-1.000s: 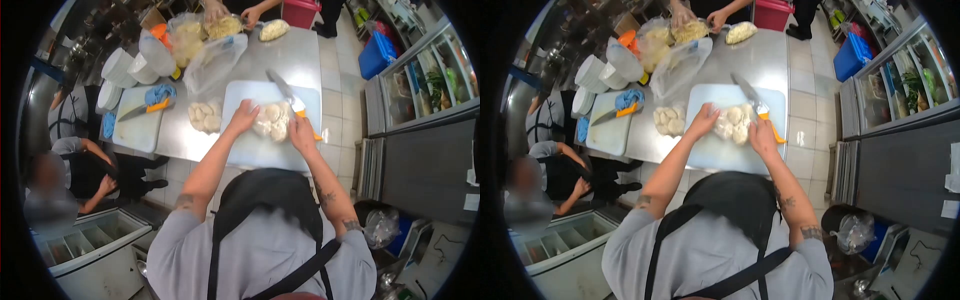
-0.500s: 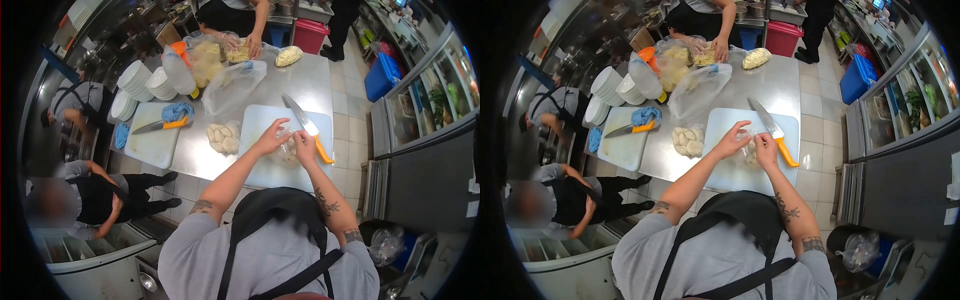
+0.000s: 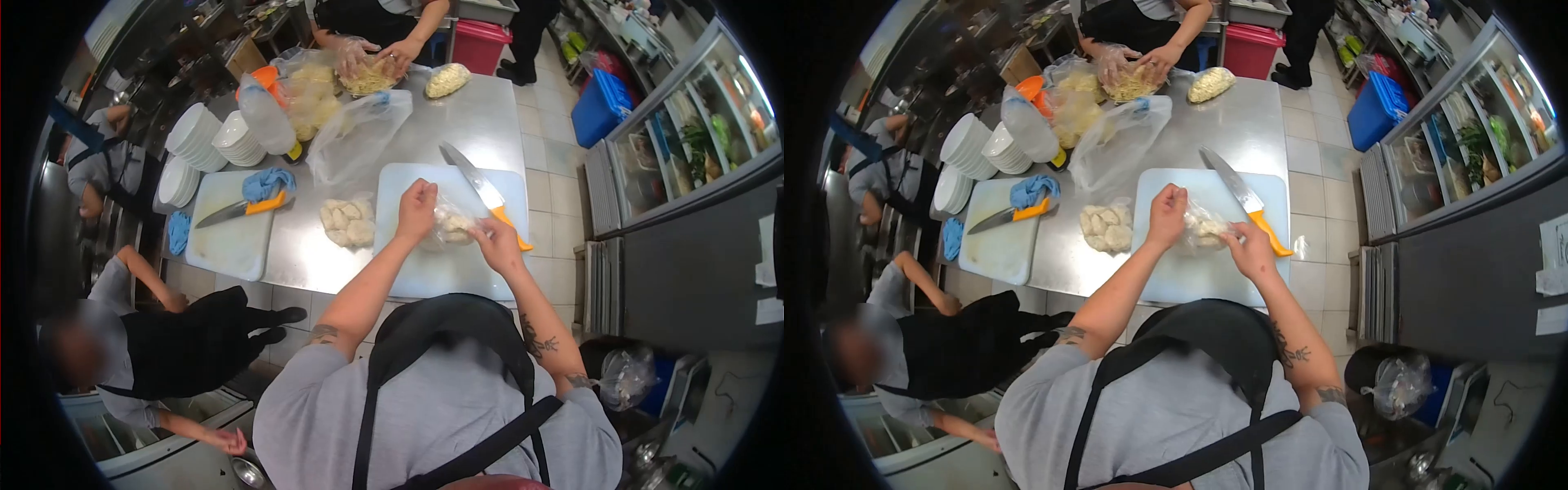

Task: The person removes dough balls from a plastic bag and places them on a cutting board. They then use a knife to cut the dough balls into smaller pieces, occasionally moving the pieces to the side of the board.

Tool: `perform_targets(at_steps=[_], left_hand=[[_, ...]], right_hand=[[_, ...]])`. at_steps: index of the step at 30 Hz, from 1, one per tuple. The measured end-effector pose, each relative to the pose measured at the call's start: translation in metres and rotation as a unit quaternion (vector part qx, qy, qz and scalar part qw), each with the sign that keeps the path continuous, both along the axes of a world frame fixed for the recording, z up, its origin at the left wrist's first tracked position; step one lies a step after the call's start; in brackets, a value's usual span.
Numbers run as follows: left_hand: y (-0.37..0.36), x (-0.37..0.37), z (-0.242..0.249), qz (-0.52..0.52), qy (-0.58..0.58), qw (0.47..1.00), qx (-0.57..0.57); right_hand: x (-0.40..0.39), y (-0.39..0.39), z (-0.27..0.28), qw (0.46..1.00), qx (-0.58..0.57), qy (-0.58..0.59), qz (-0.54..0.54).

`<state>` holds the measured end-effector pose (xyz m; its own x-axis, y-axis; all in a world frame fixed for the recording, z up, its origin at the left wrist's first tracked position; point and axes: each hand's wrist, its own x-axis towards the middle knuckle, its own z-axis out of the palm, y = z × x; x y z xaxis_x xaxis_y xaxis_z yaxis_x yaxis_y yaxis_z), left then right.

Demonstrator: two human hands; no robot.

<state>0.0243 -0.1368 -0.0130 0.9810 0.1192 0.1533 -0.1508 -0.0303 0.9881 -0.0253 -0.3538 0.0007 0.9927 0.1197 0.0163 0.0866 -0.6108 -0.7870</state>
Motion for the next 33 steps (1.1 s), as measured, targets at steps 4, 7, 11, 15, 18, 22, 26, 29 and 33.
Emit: perform_targets(at_steps=[4, 7, 11, 15, 18, 22, 26, 29, 33], left_hand=[[-0.001, 0.009, 0.02, -0.056, -0.027, 0.994, 0.095], [0.002, 0.017, 0.033, -0.112, -0.001, 0.983, 0.145], [-0.001, 0.034, -0.006, -0.141, -0.055, 0.966, 0.21], [-0.003, 0.037, -0.02, -0.175, -0.039, 0.95, 0.256], [-0.006, 0.027, 0.029, -0.135, 0.0, 0.977, 0.167], [0.0, 0.016, 0.059, -0.157, 0.009, 0.98, 0.123], [0.006, 0.012, 0.027, -0.18, -0.091, 0.957, 0.21], [0.012, 0.005, 0.022, -0.181, -0.174, 0.929, 0.271], [0.024, 0.013, 0.005, -0.198, -0.128, 0.949, 0.207]], right_hand=[[0.005, 0.005, 0.016, 0.996, 0.07, -0.048, -0.021], [0.01, 0.011, 0.021, 0.995, 0.084, -0.056, -0.024], [0.03, 0.008, -0.009, 0.998, -0.023, -0.062, -0.002], [0.039, 0.004, 0.004, 1.0, -0.013, -0.012, 0.003], [0.033, 0.006, 0.027, 0.996, 0.051, -0.072, -0.033], [0.032, 0.012, 0.032, 0.986, 0.111, -0.117, -0.043], [0.031, 0.017, 0.028, 0.992, 0.099, -0.08, -0.001], [0.031, 0.027, 0.037, 0.989, 0.132, -0.072, 0.004], [0.033, 0.035, 0.046, 0.988, 0.135, -0.068, 0.033]])
